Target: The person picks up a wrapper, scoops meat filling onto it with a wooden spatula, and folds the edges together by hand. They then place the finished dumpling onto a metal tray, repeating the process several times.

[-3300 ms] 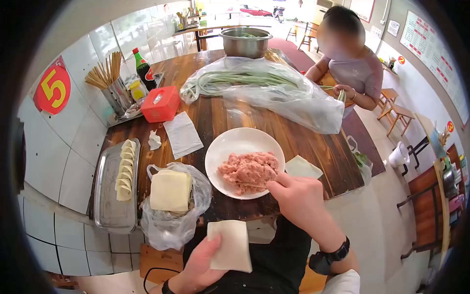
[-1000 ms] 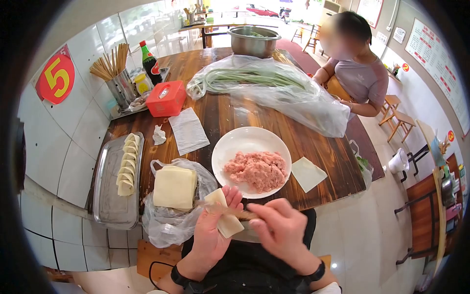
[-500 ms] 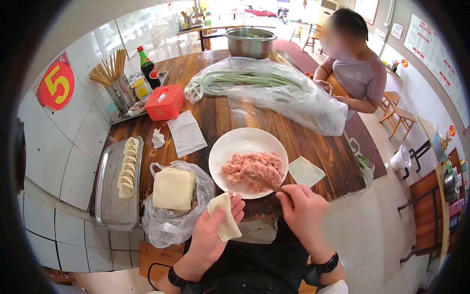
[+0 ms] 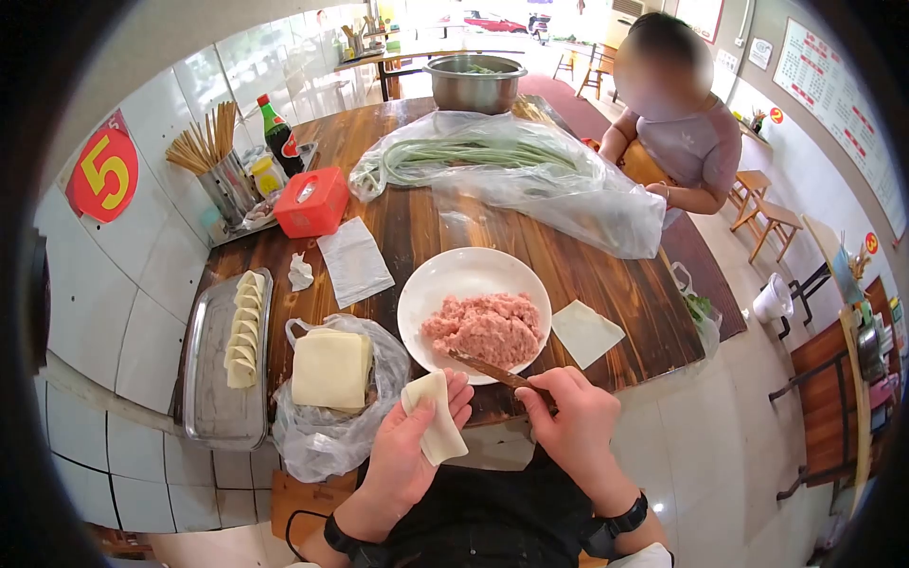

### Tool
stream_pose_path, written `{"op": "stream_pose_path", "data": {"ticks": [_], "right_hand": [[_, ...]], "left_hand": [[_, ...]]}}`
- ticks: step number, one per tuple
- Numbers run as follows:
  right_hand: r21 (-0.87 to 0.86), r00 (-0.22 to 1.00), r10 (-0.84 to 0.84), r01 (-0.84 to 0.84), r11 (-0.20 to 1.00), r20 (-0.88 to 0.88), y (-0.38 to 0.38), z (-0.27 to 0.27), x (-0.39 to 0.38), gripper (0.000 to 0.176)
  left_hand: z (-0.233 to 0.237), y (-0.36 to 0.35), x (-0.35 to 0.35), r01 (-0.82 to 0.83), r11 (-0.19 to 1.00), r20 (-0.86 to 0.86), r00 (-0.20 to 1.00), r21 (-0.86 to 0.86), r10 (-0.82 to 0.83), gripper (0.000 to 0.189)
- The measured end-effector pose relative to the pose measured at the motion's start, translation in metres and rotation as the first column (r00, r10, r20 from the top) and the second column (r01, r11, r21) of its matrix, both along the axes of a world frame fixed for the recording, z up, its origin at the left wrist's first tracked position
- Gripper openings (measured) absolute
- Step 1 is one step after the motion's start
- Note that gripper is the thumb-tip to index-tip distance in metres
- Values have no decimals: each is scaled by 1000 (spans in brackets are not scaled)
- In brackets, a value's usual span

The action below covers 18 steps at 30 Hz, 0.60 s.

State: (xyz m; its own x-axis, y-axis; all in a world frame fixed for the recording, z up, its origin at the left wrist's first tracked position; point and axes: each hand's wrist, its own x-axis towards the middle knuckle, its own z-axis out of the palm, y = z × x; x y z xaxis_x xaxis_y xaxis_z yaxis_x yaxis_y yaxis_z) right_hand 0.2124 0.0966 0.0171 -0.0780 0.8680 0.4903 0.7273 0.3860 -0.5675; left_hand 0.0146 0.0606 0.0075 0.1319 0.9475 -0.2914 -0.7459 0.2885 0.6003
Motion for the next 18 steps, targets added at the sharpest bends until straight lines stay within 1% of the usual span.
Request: {"op": "stream_pose_path", "data": {"ticks": [1,2,3,4,5,6,8,9,11,12,14,15,16,18], "right_hand": [[-90,991,18,-31,995,-135,-1,-5,-1,14],[-91,991,19,-32,995,-134,-4,-10,-3,14],[-253,925,42,-147,956,-377,-8,-15,-7,14],[-374,803,12,-291,881,-596,-12,-20,-12,13],[-472,717,-46,-408,781,-696,-18,-24,-19,13],[-457,668,-27,-479,749,-744,-23,-31,-30,13],[-461,629,-18,-549,697,-777,-32,-35,-47,12],[-463,628,-25,-546,698,-778,-35,-34,-52,12],[-441,499,-125,-587,679,-858,-37,-29,-59,15],[-440,498,-124,-590,677,-858,-36,-29,-59,15],[-391,506,-113,-487,781,-855,-35,-29,-59,14],[-362,537,-82,-439,822,-839,-34,-31,-60,13],[-363,539,-82,-439,822,-838,-34,-30,-61,13],[-304,486,-58,-443,844,-872,-30,-27,-63,15]], "left_hand": [[2,-1,0,-15,1000,20,1000,-6,15,41],[2,-1,0,-30,999,42,999,-14,31,41],[1,-1,1,-31,999,45,999,-15,32,41],[-1,1,3,-59,998,76,995,-6,60,42],[-3,1,5,-85,996,107,991,-1,85,42],[-4,1,8,-79,997,108,991,-8,80,42],[-6,0,14,-136,991,141,981,22,131,43],[-7,0,16,-130,991,140,982,18,127,43],[-9,-1,17,-191,981,128,974,31,185,36],[-13,-2,15,-194,980,127,974,31,189,36],[-20,-5,9,-204,971,262,951,124,167,22],[-20,-5,10,-206,971,263,950,122,169,22],[-19,-5,11,-238,962,272,942,133,195,20],[-16,-5,12,-268,953,283,934,143,220,19]]}}
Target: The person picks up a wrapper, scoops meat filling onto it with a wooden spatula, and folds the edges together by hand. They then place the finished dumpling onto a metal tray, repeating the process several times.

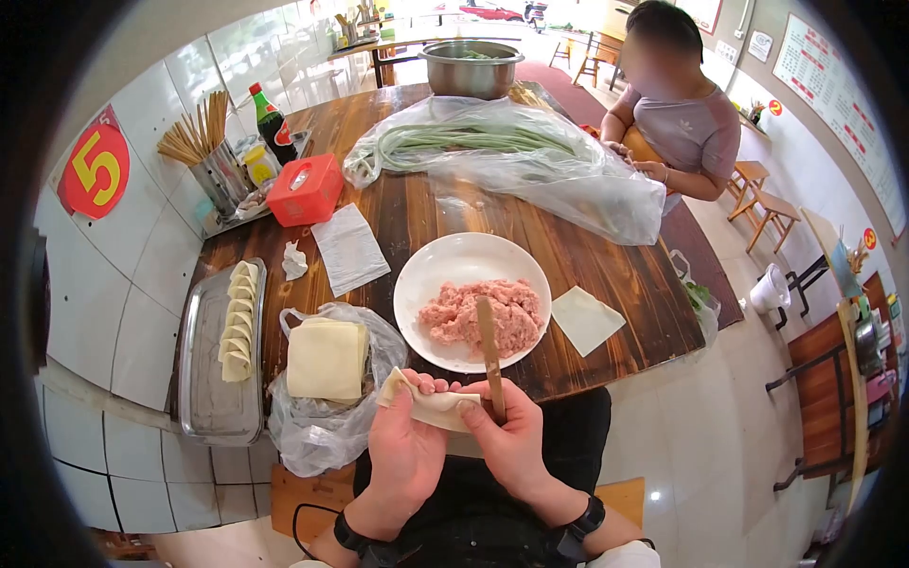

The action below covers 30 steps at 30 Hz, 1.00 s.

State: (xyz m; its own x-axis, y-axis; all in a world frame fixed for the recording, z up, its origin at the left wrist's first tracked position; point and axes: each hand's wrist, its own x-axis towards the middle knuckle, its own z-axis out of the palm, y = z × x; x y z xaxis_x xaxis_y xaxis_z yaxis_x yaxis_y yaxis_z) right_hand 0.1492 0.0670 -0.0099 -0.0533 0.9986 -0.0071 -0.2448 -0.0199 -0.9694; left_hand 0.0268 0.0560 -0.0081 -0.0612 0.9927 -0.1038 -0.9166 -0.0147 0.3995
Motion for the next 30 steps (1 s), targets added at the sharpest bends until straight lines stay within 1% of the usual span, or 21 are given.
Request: {"op": "stream_pose_path", "data": {"ticks": [1,2,3,4,5,6,7,8,9,10,11,12,14,15,17,21,23,24,26,30], "right_hand": [[-1,1000,-1,1,1000,2,3,0,1,15],[71,996,23,-29,997,88,7,0,4,14],[140,984,41,-66,988,175,12,1,7,13],[140,984,41,-66,988,175,19,6,12,13],[256,926,62,-167,952,373,25,15,17,12],[342,830,52,-285,895,555,31,23,21,11],[328,785,66,-331,885,616,33,31,23,10],[326,786,68,-331,885,614,35,38,25,10],[361,707,30,-397,844,706,36,45,27,9],[386,620,-18,-465,797,784,37,51,28,10],[429,593,-83,-473,769,801,37,55,27,12],[430,593,-83,-472,770,801,36,59,27,12],[433,516,-145,-497,752,844,34,64,28,13],[433,516,-146,-494,754,844,35,65,27,13],[469,435,-247,-534,704,866,39,68,23,14],[510,439,-297,-524,682,848,43,67,20,14],[579,550,-295,-462,672,781,45,65,17,16],[582,552,-296,-464,668,780,46,61,16,16],[625,622,-291,-424,655,727,47,52,16,17],[622,637,-278,-410,667,718,46,49,19,14]], "left_hand": [[2,-1,0,-14,999,-96,995,-35,11,17],[3,-1,0,-32,997,-193,981,-68,18,16],[1,-1,-1,-32,997,-193,981,-68,18,16],[-2,0,-2,-72,997,-416,908,-22,56,17],[-5,1,-4,-100,994,-615,783,31,98,19],[-7,1,-8,-102,994,-616,781,30,98,19],[-8,1,-13,-97,992,-792,599,75,118,17],[-9,1,-15,-81,990,-916,377,116,139,15],[-6,1,-15,-82,990,-916,376,115,138,15],[-3,1,-15,-63,980,-952,231,191,201,12],[0,0,-15,-31,964,-961,82,263,265,11],[2,-1,-14,-30,964,-961,81,263,265,11],[5,-2,-13,-2,952,-952,36,305,305,16],[6,-2,-13,2,953,-952,36,304,304,16],[10,0,-13,27,912,-912,13,410,410,21],[9,2,-13,36,902,-903,-5,430,430,25],[7,2,-14,44,920,-921,21,388,388,29],[7,2,-15,41,919,-920,19,392,392,29],[8,4,-16,62,915,-917,53,398,396,34],[11,5,-17,91,924,-929,25,371,370,36]]}}
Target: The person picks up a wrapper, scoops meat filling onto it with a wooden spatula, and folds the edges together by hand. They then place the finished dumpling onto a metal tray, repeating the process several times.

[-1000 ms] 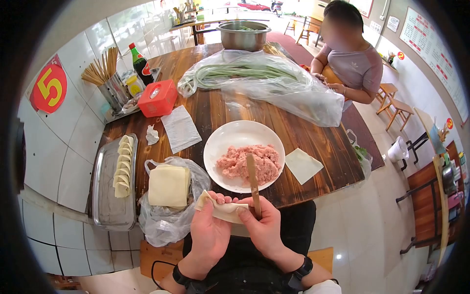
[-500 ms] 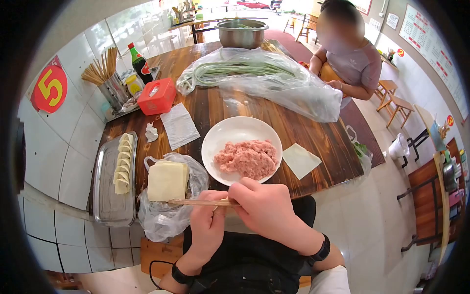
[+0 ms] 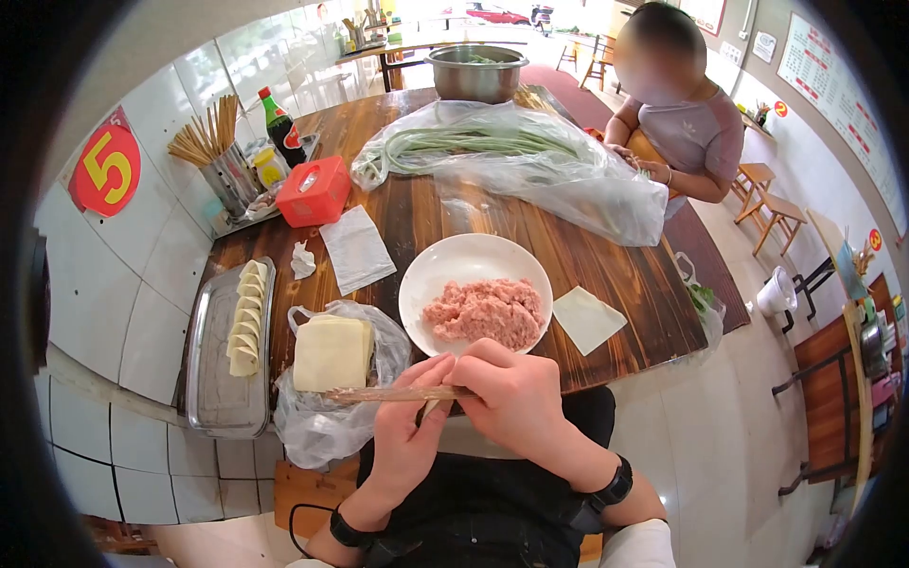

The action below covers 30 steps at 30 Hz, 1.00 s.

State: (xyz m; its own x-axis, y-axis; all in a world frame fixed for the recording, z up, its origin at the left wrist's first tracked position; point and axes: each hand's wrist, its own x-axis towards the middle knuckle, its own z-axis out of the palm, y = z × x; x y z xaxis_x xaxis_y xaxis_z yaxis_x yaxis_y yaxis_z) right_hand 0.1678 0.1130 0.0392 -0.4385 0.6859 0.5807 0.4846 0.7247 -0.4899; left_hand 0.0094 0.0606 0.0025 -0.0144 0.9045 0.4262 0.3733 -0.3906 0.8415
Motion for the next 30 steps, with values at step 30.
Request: {"op": "stream_pose_path", "data": {"ticks": [30], "right_hand": [[-717,883,-287,-77,692,-372,-18,-20,41,10]], "left_hand": [[20,-38,-254,-376,916,-801,501,140,328,39]]}}
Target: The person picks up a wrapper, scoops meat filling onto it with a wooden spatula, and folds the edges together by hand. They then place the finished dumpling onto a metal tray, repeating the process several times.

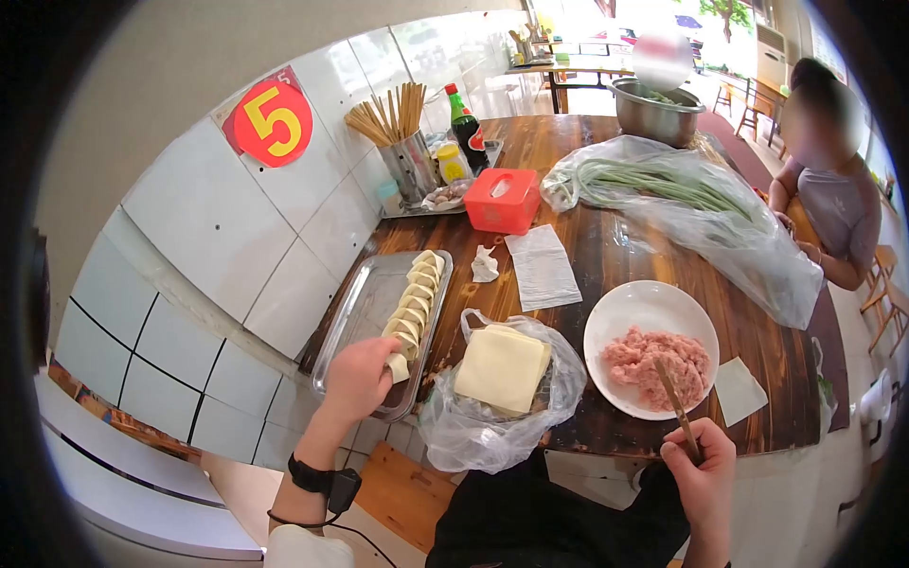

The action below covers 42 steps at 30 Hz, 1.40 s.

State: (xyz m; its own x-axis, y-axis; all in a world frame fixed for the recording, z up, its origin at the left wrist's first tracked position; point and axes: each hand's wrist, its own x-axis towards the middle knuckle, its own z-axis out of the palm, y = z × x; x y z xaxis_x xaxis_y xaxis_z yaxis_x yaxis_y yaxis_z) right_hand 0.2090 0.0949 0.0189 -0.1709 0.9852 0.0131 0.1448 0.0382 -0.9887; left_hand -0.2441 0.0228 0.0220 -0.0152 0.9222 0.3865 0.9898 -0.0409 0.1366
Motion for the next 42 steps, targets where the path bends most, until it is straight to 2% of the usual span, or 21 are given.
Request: {"op": "stream_pose_path", "data": {"ticks": [4,6,10,13,14,15,16,17,18,19,20,22,24,26,28,30,32,33,35,39,42], "right_hand": [[-4,998,32,-32,999,54,-1,2,-6,10],[6,997,38,-39,999,69,-1,2,-6,9],[-1,995,64,-64,998,79,1,-2,-3,9],[48,998,36,-39,998,54,3,-8,2,8],[90,1000,2,-4,996,24,4,-11,4,9],[158,996,-36,23,987,80,6,-17,9,9],[157,996,-35,22,987,84,6,-15,9,9],[247,970,-123,69,967,210,7,-11,9,10],[340,921,-217,101,935,323,7,-7,10,11],[340,920,-212,95,936,329,7,-4,11,11],[473,844,-272,25,881,462,7,0,13,12],[670,625,-446,-171,722,640,10,10,19,13],[640,581,-431,-211,739,690,4,21,20,13],[592,510,-427,-218,776,747,-5,28,21,13],[570,510,-382,-286,770,771,-4,30,25,13],[652,553,-443,-263,712,706,1,34,25,15],[720,547,-521,-244,650,655,8,33,26,14],[717,518,-542,-226,659,661,9,30,29,14],[575,494,-364,-388,721,790,11,25,32,11],[634,520,-417,-359,684,745,11,36,31,10],[624,479,-437,-358,695,761,12,42,37,14]], "left_hand": [[-3,4,1,-16,1000,-51,999,0,16,44],[-2,4,6,-117,993,-8,993,33,118,51],[-4,5,7,-142,986,69,988,82,137,52],[6,1,27,-227,965,150,967,134,206,49],[9,-2,41,-178,954,112,982,242,155,48],[12,-4,55,-124,930,69,992,345,107,46],[13,-3,74,-15,937,114,993,349,-26,45],[11,0,92,89,929,160,975,359,-155,43],[9,8,106,194,928,114,964,319,-240,39],[9,17,116,297,915,71,942,274,-327,34],[4,23,122,293,915,76,943,277,-325,34],[-6,38,128,325,945,215,921,40,-326,30],[-5,43,129,322,946,192,927,39,-323,30],[-3,45,127,280,958,184,947,-64,-264,25],[0,46,125,273,959,261,934,-77,-245,17],[6,48,124,267,959,279,932,-98,-231,9],[16,50,127,248,957,402,900,-154,-168,9],[15,52,126,287,946,412,888,-151,-203,9],[14,55,122,198,974,627,774,-111,-85,12],[16,57,114,176,973,610,790,-147,-51,13],[16,52,120,225,958,551,829,-176,-94,13]]}}
